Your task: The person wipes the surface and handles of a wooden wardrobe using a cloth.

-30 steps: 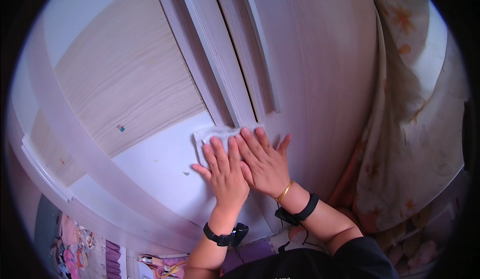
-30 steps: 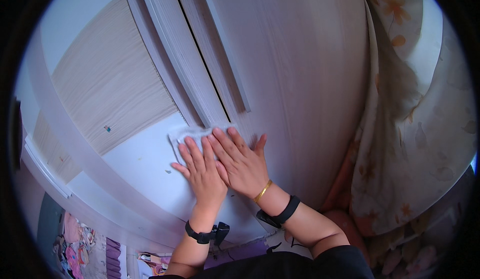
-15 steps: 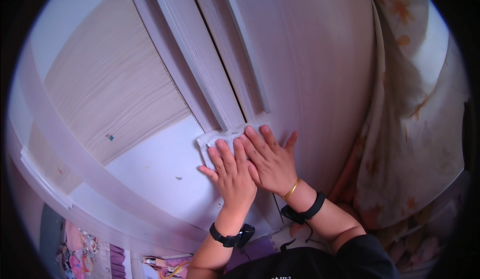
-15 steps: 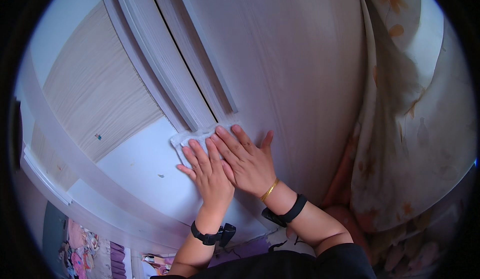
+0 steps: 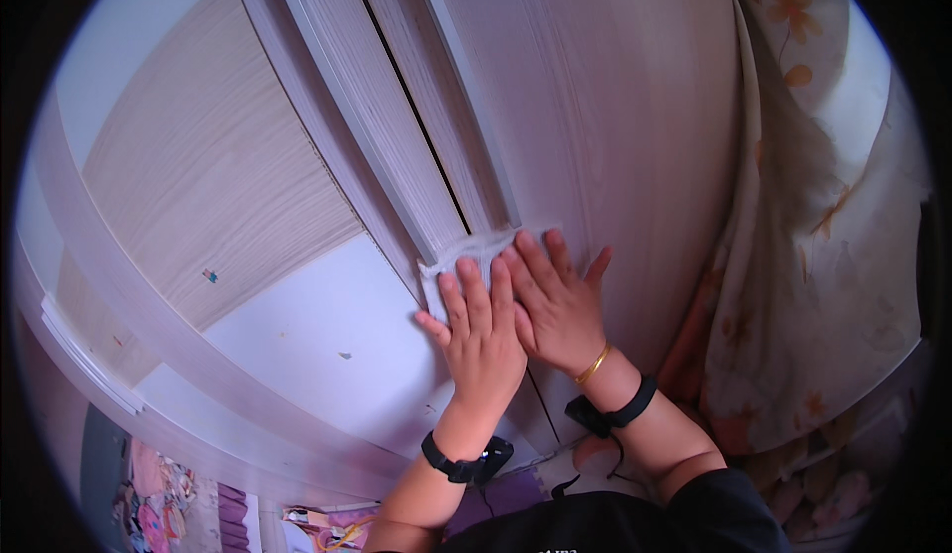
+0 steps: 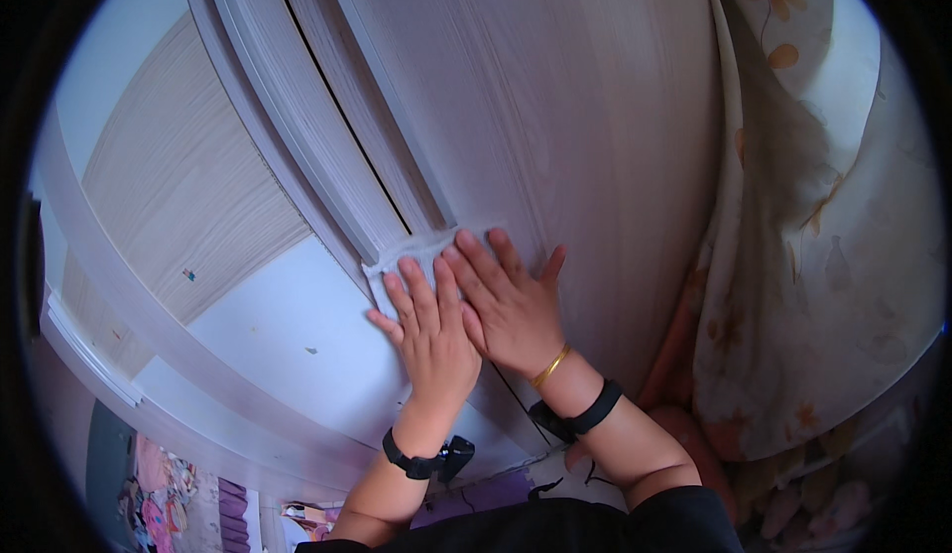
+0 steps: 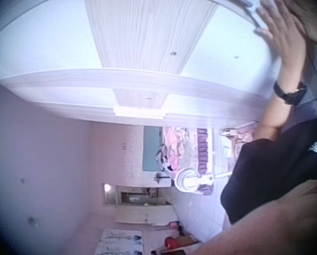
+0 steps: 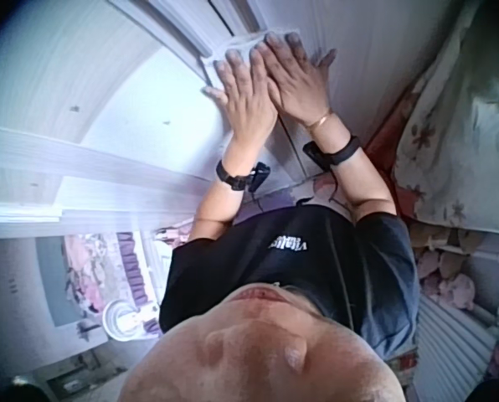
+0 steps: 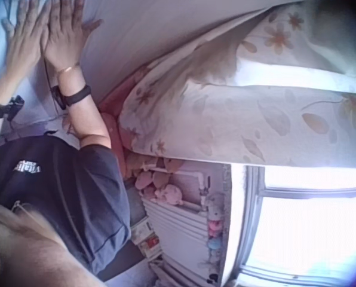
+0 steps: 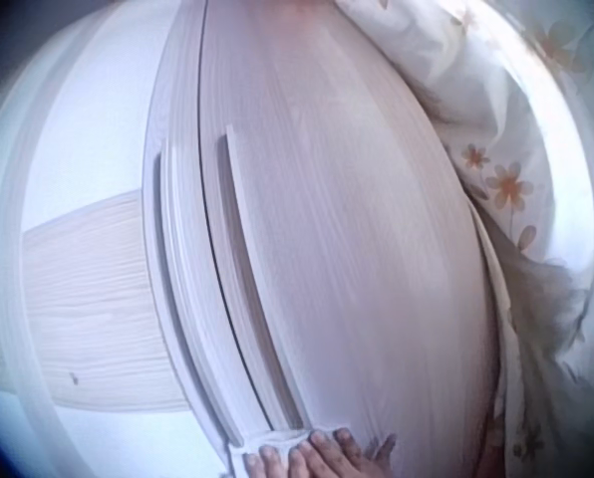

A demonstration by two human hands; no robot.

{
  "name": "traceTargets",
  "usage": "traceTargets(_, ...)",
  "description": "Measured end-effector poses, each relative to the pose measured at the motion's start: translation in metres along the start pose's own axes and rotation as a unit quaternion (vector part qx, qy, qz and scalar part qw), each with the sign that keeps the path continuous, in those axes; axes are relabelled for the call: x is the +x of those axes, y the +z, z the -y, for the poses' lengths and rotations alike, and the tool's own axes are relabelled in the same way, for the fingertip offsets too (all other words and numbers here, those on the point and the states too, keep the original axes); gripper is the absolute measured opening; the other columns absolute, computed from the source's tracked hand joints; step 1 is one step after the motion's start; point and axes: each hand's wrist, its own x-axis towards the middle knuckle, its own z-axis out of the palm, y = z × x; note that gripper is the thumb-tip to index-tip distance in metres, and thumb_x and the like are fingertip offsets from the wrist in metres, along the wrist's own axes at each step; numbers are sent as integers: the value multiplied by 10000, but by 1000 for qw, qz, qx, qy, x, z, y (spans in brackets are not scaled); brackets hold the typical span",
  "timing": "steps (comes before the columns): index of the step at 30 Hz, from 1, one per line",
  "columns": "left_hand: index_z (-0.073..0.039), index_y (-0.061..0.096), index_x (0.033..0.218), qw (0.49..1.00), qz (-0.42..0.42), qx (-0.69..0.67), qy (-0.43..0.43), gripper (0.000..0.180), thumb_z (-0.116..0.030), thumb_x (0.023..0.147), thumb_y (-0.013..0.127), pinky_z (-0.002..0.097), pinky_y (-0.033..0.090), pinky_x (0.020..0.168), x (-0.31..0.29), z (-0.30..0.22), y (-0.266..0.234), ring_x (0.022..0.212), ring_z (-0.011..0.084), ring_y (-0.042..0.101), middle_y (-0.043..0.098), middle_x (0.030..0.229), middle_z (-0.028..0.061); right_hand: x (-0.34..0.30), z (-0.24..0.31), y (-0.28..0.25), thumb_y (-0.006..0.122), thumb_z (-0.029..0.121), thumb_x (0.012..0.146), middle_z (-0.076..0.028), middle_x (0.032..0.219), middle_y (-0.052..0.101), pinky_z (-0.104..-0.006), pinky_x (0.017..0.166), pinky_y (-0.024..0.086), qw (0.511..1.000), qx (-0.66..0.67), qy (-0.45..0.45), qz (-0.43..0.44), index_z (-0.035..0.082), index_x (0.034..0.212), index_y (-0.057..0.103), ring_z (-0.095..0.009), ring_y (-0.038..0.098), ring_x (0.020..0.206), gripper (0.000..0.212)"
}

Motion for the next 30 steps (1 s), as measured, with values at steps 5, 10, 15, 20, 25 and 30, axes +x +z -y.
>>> traceTargets(5,-145,373,1493,1000,-15,14,7,568,-249,944,475,591,-113,1125,16,-8,-1,1487,343,97,207,1591,146,12,-10,-12,479,353,899,-17,1559,321,-699,1056,-98,999,-32,-3,-24,182,1427,471,-261,183,1479,555)
traceTargets(10,-158,373,1494,999,0,30,36,563,-249,946,466,580,-94,1137,-14,-10,15,1489,336,96,205,1591,147,-22,-16,7,500,334,895,-45,1560,319,-634,1110,-27,1000,12,15,-8,162,1429,470,-282,171,1481,561)
traceTargets(15,-130,361,1496,999,25,25,27,576,-256,944,472,572,-91,1139,16,-30,10,1486,344,109,197,1592,153,-1,-35,-6,523,293,886,-70,1555,323,-542,1154,23,999,5,10,-37,143,1422,476,-301,168,1480,559)
traceTargets(20,-89,318,1505,998,22,27,48,589,-217,951,472,591,-93,1125,28,-36,8,1483,388,39,124,1596,203,11,-45,-20,525,293,885,-78,1552,327,-540,1156,26,999,1,-3,-47,129,1410,483,-317,171,1476,551)
traceTargets(25,-145,388,1482,997,10,46,62,557,-256,942,468,576,-75,1141,-1,-40,25,1481,320,154,235,1581,147,-25,-43,-4,509,272,901,-90,1546,336,-542,1159,23,998,37,41,-24,122,1401,494,-333,150,1480,522)
traceTargets(30,-134,394,1477,998,40,30,46,566,-256,932,482,579,-50,1143,43,-57,12,1475,319,177,256,1575,141,12,-63,-19,522,257,893,-94,1553,321,-546,1158,-11,998,22,26,-59,116,1402,493,-332,160,1478,529)
